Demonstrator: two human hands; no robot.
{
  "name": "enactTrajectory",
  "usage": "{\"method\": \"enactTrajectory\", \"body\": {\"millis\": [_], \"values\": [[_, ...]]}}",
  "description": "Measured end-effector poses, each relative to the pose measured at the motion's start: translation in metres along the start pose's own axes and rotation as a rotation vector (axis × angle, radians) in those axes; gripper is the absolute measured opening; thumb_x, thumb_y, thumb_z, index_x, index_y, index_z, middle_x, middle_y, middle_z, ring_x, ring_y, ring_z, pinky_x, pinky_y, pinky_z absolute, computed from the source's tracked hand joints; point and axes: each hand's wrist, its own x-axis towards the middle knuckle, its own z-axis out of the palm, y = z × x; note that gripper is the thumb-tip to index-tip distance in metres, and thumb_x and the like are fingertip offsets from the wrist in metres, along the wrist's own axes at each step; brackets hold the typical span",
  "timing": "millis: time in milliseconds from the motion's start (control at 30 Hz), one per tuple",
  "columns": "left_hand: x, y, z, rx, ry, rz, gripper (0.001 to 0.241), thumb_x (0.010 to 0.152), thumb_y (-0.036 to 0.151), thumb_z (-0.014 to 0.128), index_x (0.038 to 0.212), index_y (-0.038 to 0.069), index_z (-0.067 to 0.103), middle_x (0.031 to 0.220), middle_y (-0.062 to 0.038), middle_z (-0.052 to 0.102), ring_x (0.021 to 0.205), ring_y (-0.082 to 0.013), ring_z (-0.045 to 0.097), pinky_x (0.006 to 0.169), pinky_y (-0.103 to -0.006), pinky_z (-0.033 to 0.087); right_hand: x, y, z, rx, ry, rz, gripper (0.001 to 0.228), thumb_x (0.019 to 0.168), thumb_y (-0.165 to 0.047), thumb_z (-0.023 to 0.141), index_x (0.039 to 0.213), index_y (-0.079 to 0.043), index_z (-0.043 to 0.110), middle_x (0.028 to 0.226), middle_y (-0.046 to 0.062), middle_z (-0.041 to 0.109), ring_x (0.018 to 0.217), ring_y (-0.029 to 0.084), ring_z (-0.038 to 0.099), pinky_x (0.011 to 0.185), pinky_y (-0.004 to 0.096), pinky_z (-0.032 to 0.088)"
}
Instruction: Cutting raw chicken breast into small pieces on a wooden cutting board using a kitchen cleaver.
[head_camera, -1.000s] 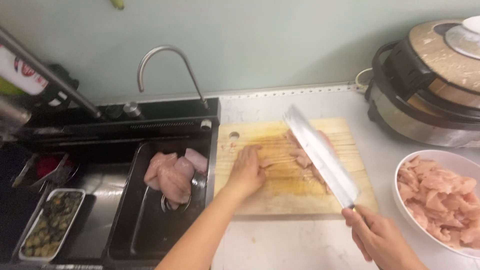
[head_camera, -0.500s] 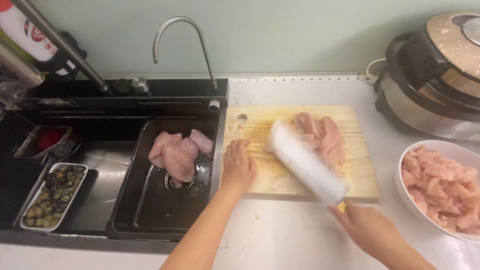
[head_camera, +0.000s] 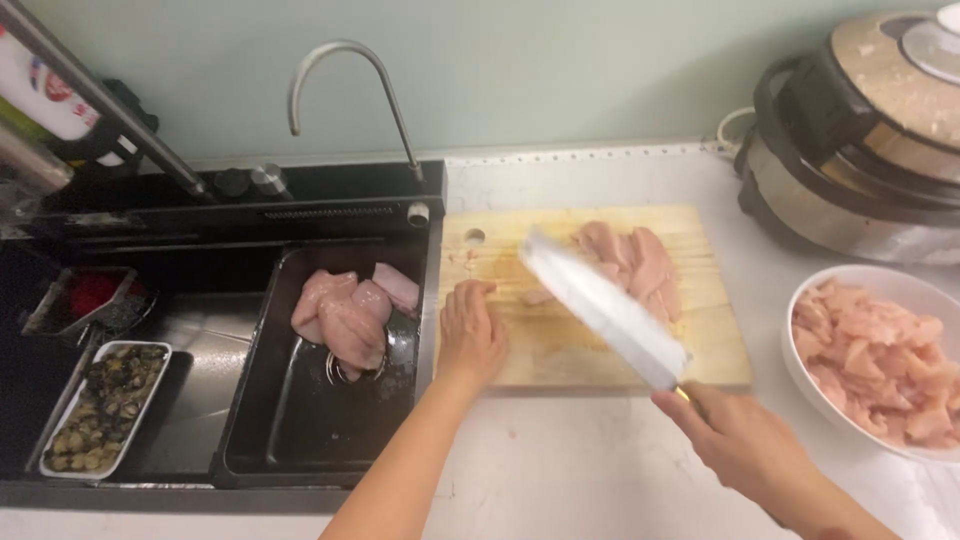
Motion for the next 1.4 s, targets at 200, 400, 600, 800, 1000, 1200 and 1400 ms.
{"method": "enactTrajectory", "body": {"millis": [200, 400, 600, 800, 1000, 1200, 1400], "values": [[-0.001, -0.003, 0.002, -0.040, 0.052, -0.025, 0.049, 0.080, -0.002, 0.056, 0.128, 0.004, 0.046, 0.129, -0.019, 0.048, 0.129, -0.0361, 0.045, 0.109, -0.0486, 0.033, 0.000, -0.006, 0.012, -0.110, -0.244, 0.066, 0.051, 0.096, -0.062, 0.045, 0.111, -0.020, 0.070, 0.069, 0.008, 0.069, 0.055, 0.027, 0.071, 0.062, 0.039, 0.060], [-0.002, -0.001, 0.003, -0.044, 0.084, -0.002, 0.051, 0.078, -0.001, 0.057, 0.127, 0.005, 0.046, 0.129, -0.017, 0.050, 0.125, -0.0349, 0.048, 0.104, -0.0475, 0.036, 0.030, 0.041, 0.032, -0.061, 0.155, -0.181, 0.055, 0.094, -0.064, 0.046, 0.106, -0.016, 0.072, 0.059, 0.007, 0.071, 0.051, 0.022, 0.067, 0.057, 0.041, 0.053], [0.011, 0.004, 0.015, -0.005, 0.081, -0.009, 0.053, 0.077, 0.001, 0.060, 0.128, 0.004, 0.046, 0.127, -0.018, 0.048, 0.125, -0.0360, 0.046, 0.104, -0.0507, 0.033, 0.017, 0.011, -0.009, 0.005, -0.095, 0.108, 0.058, 0.096, -0.061, 0.047, 0.110, -0.013, 0.077, 0.065, 0.011, 0.069, 0.052, 0.025, 0.070, 0.058, 0.041, 0.058], [0.019, 0.019, 0.023, -0.066, 0.088, -0.050, 0.054, 0.077, 0.000, 0.059, 0.129, 0.002, 0.044, 0.126, -0.018, 0.050, 0.124, -0.0360, 0.047, 0.104, -0.0511, 0.034, 0.036, 0.059, 0.033, -0.091, -0.065, -0.076, 0.055, 0.096, -0.062, 0.042, 0.108, -0.018, 0.073, 0.058, 0.002, 0.069, 0.041, 0.019, 0.067, 0.053, 0.033, 0.051], [0.029, 0.040, 0.041, -0.112, 0.018, 0.151, 0.050, 0.078, 0.002, 0.061, 0.128, 0.005, 0.054, 0.113, -0.016, 0.066, 0.111, -0.0364, 0.060, 0.095, -0.0485, 0.045, 0.038, 0.051, 0.006, 0.570, -0.049, -0.043, 0.066, 0.101, -0.059, 0.051, 0.081, 0.003, 0.064, 0.048, 0.009, 0.050, 0.031, 0.019, 0.047, 0.033, 0.035, 0.037], [0.042, 0.059, 0.038, -0.042, -0.272, 0.072, 0.047, 0.083, 0.013, 0.071, 0.123, 0.003, 0.050, 0.106, -0.022, 0.066, 0.105, -0.0384, 0.063, 0.090, -0.0471, 0.050, 0.062, 0.081, 0.028, 0.742, -0.063, -0.006, 0.056, 0.096, -0.055, 0.051, 0.080, -0.002, 0.061, 0.049, 0.005, 0.047, 0.031, 0.016, 0.043, 0.030, 0.033, 0.035], [0.083, 0.196, 0.030, -0.676, -0.468, -0.048, 0.056, 0.080, 0.001, 0.072, 0.127, 0.001, 0.041, 0.096, -0.013, 0.054, 0.080, -0.0222, 0.061, 0.070, -0.0376, 0.057, 0.057, 0.088, 0.032, 0.857, -0.163, 0.014, 0.057, 0.098, -0.057, 0.052, 0.081, -0.003, 0.061, 0.050, 0.002, 0.047, 0.033, 0.013, 0.041, 0.030, 0.031, 0.031]]}}
